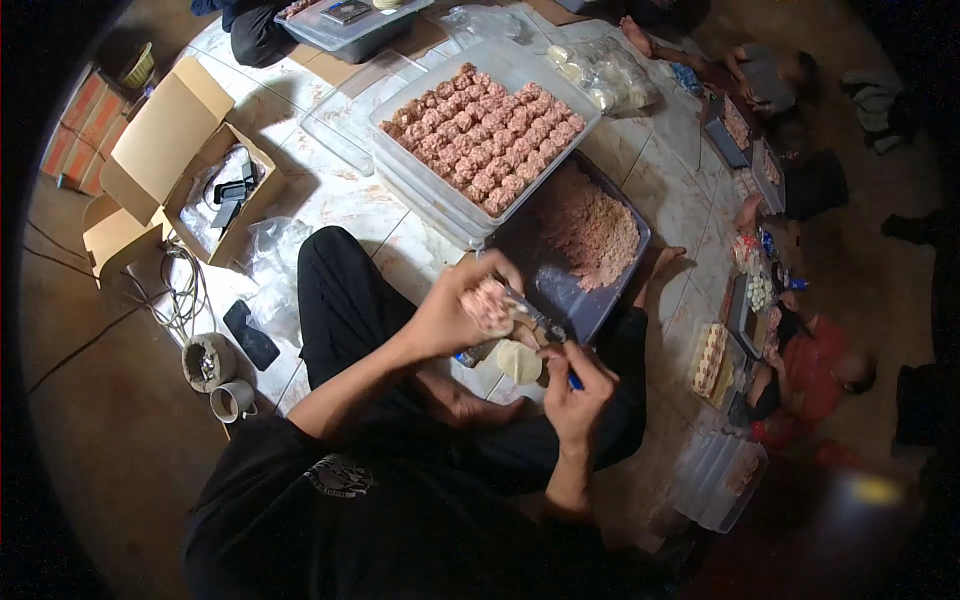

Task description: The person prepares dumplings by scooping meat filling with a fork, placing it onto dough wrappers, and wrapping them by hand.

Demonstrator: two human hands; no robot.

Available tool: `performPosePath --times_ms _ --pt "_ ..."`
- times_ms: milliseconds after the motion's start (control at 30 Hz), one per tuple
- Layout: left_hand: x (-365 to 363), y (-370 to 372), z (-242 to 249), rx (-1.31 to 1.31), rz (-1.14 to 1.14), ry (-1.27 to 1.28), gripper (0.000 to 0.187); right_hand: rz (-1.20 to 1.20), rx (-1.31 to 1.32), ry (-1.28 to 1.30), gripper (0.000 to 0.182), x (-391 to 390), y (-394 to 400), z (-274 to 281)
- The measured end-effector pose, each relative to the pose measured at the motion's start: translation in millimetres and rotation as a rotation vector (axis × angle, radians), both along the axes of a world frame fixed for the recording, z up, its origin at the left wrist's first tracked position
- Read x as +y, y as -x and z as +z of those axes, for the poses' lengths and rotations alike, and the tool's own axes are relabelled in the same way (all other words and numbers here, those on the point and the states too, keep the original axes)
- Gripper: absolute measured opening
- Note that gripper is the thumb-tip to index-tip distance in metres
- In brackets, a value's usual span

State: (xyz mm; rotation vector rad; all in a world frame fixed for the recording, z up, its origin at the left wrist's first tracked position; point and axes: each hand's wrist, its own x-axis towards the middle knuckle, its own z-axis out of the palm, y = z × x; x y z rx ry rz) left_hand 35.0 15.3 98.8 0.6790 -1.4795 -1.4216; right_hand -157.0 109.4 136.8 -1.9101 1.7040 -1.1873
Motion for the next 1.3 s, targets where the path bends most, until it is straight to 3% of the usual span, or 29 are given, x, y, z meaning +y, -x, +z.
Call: performPosePath --times_ms 67,133,200,333,367,500,600,667,733,867,933,967,1000,1067,1200,1300 --pt "10 5 9 -0.130 -0.012 0.061 0.035 0.041 0.057 -0.007 0.007 6 -15 3" --pt "8 5 23 -0.097 -0.003 -0.172 0.031 -0.010 0.237 0.006 0.002 -1 -3 8" --pt "6 -2 1 -0.052 0.013 -0.068 0.033 -0.172 0.092 -0.058 0.004 2 5 23" --pt "10 6 -2 0.046 -0.016 -0.039 0.037 0.013 0.064 -0.001 0.002 10 -23 11" --pt "15 8 0 -0.131 -0.029 -0.140 0.037 0.002 0.232 -0.094 0.004 9 -24 10" --pt "8 0 5 -0.074 0.049 -0.192 0.037 -0.165 0.139 -0.074 0.004 3 5 23" --pt "5 -11 6 0.061 -0.003 -0.161 0.039 -0.088 -0.020 -0.143 0.005 12 4 26" --pt "9 4 -4 -0.031 0.077 0.048 0.043 0.049 0.054 -0.049 0.005 13 -19 19" --pt "21 15 -6 -0.016 0.109 -0.188 0.044 0.024 0.157 -0.155 0.006 10 -29 21" --pt "4 4 -8 -0.108 0.103 -0.134 0.042 -0.224 0.307 -0.057 0.005 8 -8 85" --pt "4 1 -5 -0.072 0.022 -0.231 0.039 0.008 0.387 -0.096 0.007 12 -19 90" --pt "3 11 -12 -0.090 0.047 0.041 0.036 0.162 0.357 -0.205 0.007 7 -24 74" --pt "3 11 -17 -0.201 0.038 0.069 0.034 0.123 0.524 -0.313 0.012 -3 -28 56" --pt "-1 3 -22 -0.429 0.032 0.133 0.031 0.066 0.414 -0.346 0.017 -3 -19 73" --pt "1 9 -23 -0.417 0.147 0.200 0.028 0.133 0.599 -0.412 0.015 -6 -33 70" --pt "3 7 -20 -0.124 0.014 0.083 0.028 -0.043 0.407 -0.294 0.016 -8 -10 96"
